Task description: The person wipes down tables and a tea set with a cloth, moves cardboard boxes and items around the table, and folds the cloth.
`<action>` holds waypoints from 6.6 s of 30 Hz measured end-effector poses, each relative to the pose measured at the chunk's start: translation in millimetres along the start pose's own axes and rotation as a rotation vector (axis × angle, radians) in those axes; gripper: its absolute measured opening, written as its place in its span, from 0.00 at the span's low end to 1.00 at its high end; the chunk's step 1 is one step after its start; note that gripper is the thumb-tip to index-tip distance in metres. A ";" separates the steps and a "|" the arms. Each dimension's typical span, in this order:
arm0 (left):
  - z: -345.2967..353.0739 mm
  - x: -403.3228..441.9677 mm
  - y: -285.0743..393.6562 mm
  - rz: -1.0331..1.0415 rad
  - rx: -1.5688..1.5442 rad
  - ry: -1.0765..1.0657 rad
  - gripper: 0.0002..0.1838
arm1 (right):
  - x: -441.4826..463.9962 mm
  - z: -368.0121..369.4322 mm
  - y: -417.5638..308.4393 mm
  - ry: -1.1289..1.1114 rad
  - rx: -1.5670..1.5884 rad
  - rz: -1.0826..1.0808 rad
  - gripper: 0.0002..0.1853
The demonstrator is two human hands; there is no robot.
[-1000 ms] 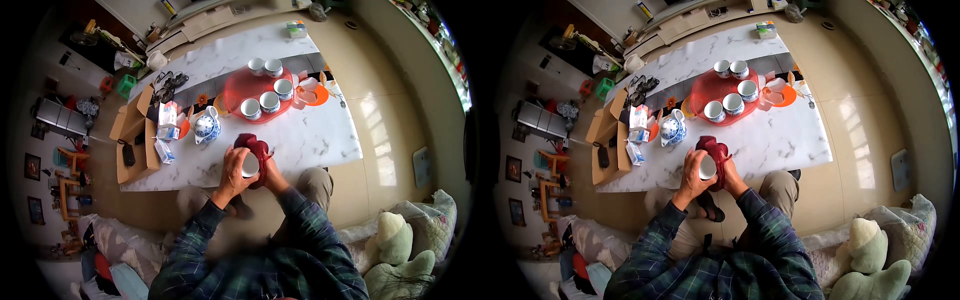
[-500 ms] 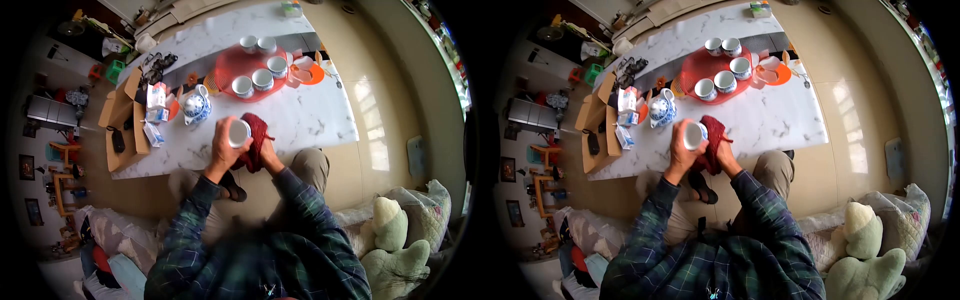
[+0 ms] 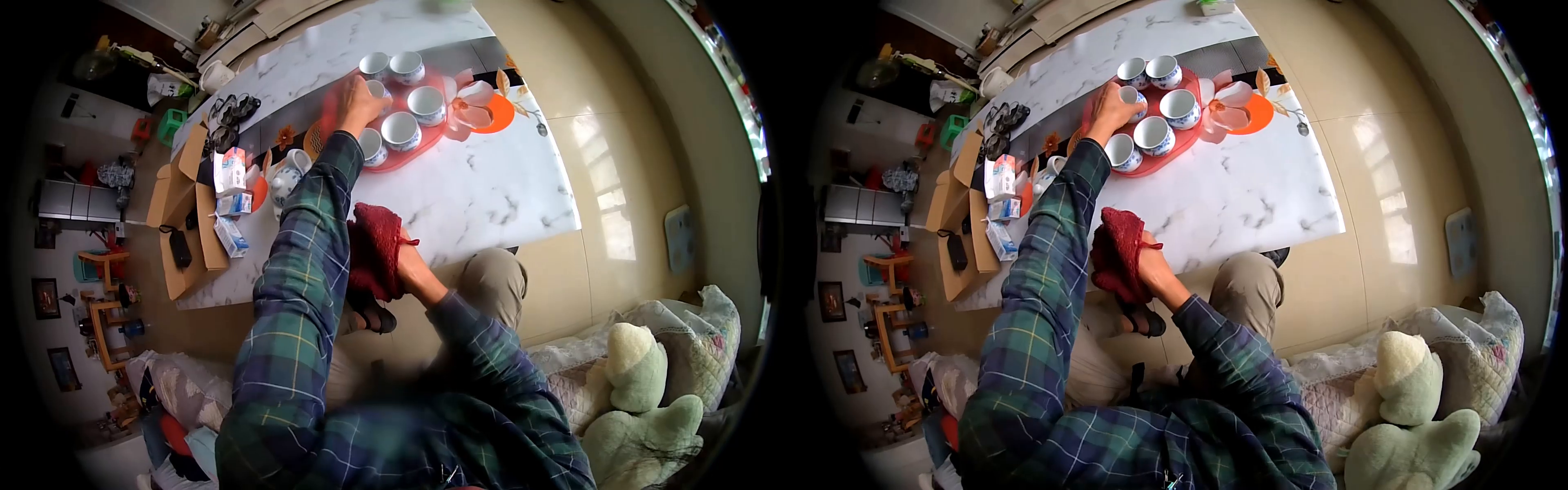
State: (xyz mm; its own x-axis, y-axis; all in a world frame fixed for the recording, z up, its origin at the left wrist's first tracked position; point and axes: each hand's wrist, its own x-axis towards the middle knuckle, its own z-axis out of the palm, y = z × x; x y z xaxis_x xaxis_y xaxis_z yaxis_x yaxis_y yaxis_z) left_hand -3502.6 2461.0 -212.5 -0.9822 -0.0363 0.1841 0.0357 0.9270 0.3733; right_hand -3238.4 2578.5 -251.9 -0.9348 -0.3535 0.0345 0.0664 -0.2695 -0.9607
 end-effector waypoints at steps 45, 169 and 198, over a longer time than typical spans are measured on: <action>-121.5 -267.8 -1.2 0.793 -0.052 -0.191 0.40 | 0.0 -3.4 14.0 0.184 0.466 0.316 0.14; -117.6 -168.0 -142.8 0.105 0.001 -0.131 0.53 | 4.4 -3.1 1.6 0.053 0.559 0.296 0.24; -34.2 -273.2 -116.1 0.156 -0.092 0.188 0.27 | -23.2 -72.6 -114.4 0.481 0.561 -0.126 0.06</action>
State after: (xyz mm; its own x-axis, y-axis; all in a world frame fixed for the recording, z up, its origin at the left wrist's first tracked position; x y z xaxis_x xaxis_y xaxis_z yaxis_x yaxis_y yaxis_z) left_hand -3232.0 2350.5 -275.1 -0.9122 0.0279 0.4088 0.2095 0.8892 0.4067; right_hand -3249.6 2682.6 -162.7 -0.9880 0.1056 -0.1130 -0.0031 -0.7440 -0.6682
